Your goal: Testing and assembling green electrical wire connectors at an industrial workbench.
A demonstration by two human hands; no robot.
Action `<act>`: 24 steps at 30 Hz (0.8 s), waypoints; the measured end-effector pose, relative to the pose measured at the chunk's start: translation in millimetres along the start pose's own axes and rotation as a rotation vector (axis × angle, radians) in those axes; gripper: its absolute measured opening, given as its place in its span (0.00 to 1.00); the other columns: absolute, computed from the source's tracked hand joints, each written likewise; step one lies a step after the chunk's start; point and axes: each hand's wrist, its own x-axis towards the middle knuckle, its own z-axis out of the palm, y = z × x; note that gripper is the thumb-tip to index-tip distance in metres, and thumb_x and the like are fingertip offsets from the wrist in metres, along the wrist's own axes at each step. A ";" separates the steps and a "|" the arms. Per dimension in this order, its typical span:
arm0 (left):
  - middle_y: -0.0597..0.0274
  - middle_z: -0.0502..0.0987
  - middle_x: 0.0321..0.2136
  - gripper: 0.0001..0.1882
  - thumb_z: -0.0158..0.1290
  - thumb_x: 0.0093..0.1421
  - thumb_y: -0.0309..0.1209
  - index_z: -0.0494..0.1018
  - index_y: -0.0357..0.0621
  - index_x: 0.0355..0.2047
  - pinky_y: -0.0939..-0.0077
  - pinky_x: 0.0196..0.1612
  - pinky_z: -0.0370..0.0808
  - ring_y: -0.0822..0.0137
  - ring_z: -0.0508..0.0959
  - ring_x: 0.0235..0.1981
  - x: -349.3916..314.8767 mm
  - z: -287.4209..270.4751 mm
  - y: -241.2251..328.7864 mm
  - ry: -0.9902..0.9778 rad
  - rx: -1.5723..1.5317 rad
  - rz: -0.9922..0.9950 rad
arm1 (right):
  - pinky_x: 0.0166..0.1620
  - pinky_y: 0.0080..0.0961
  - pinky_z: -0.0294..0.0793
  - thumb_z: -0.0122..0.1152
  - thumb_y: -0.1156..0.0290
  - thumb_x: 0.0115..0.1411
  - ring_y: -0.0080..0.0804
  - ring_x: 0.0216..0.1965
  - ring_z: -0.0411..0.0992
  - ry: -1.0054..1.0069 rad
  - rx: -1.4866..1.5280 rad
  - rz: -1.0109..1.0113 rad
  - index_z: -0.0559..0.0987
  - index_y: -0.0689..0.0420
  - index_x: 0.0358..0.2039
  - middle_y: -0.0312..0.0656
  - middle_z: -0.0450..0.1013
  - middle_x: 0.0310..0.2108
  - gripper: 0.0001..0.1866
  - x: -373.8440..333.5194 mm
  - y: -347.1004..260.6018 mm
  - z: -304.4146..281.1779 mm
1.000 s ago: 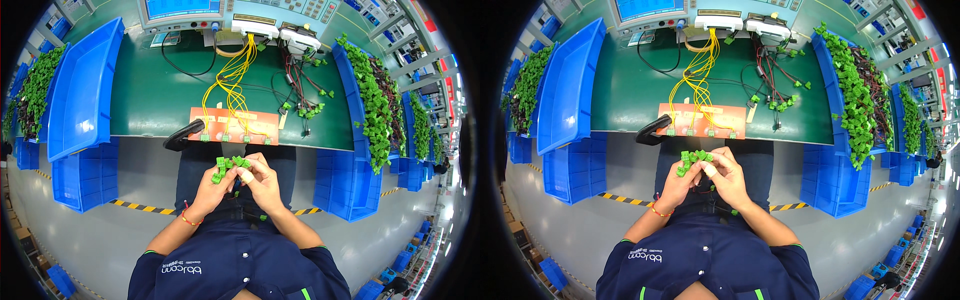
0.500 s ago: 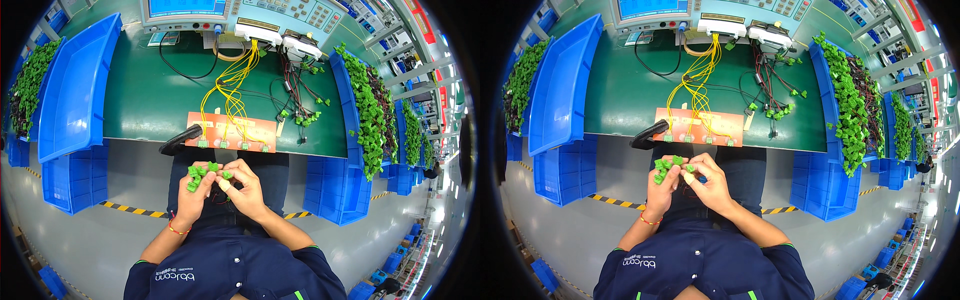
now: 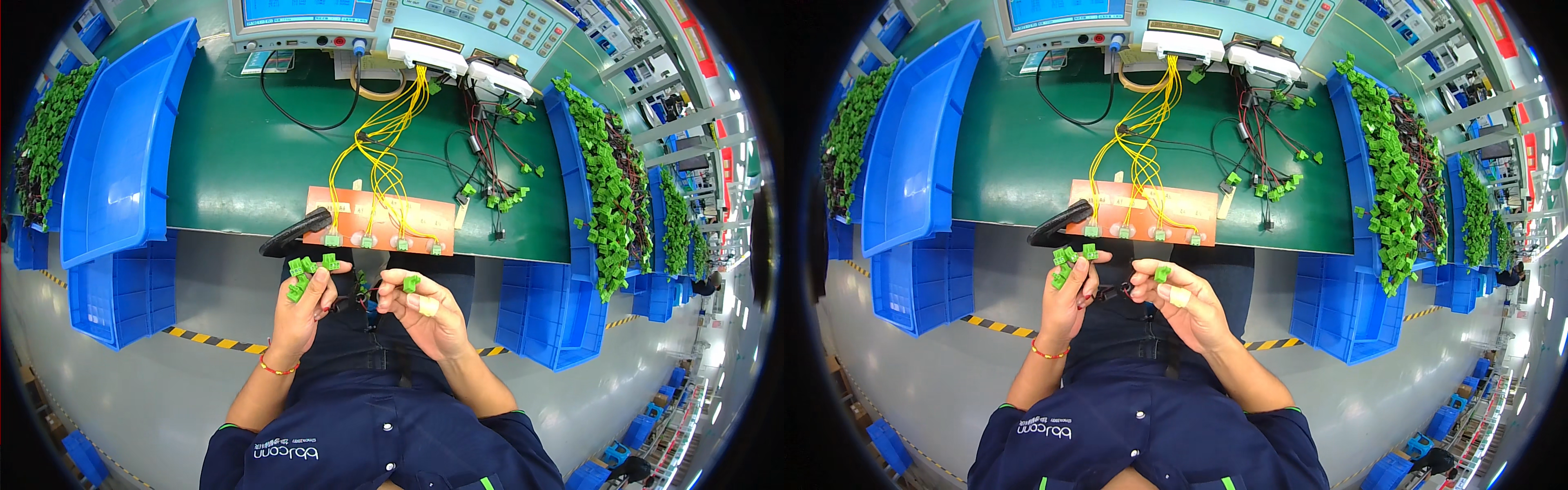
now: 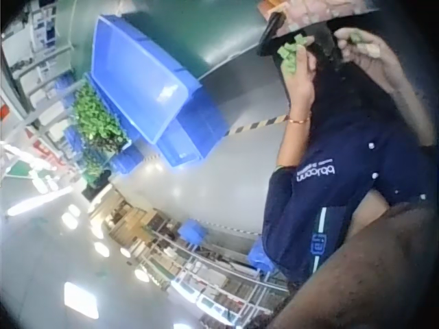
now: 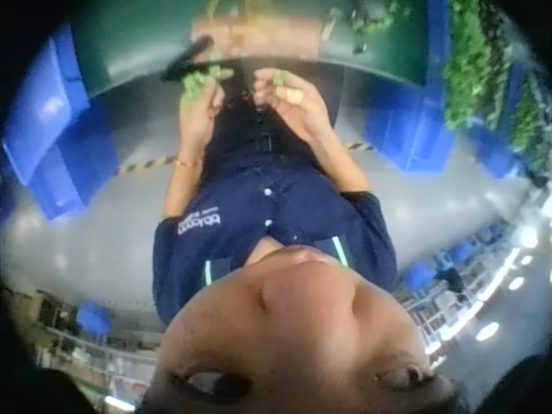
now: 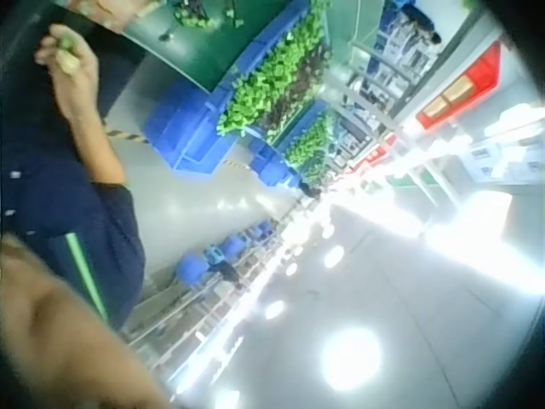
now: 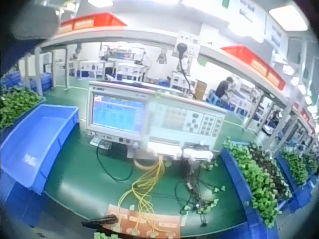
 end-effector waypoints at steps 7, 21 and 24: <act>0.74 0.65 0.22 0.14 0.47 0.70 0.33 0.68 0.39 0.51 0.89 0.22 0.54 0.85 0.58 0.20 1.4 0.7 -4.6 0.130 0.016 0.039 | 0.55 0.31 0.70 0.50 0.82 0.62 0.40 0.52 0.71 -0.183 -1.003 -0.302 0.69 0.64 0.59 0.51 0.68 0.52 0.24 -1.9 -6.5 8.3; 0.76 0.63 0.19 0.13 0.52 0.67 0.34 0.75 0.36 0.42 0.87 0.21 0.51 0.85 0.59 0.20 4.8 7.0 -6.4 0.127 -0.131 0.044 | 0.36 0.26 0.80 0.58 0.78 0.61 0.32 0.29 0.78 0.129 -0.383 0.036 0.77 0.66 0.43 0.47 0.78 0.31 0.10 18.4 4.1 -4.1; 0.79 0.60 0.18 0.13 0.52 0.67 0.35 0.75 0.36 0.42 0.87 0.21 0.50 0.86 0.57 0.19 4.9 9.2 -3.7 0.103 -0.153 0.009 | 0.32 0.24 0.78 0.61 0.75 0.61 0.29 0.25 0.76 0.150 -0.240 0.073 0.77 0.64 0.39 0.46 0.78 0.30 0.08 30.2 15.9 -2.4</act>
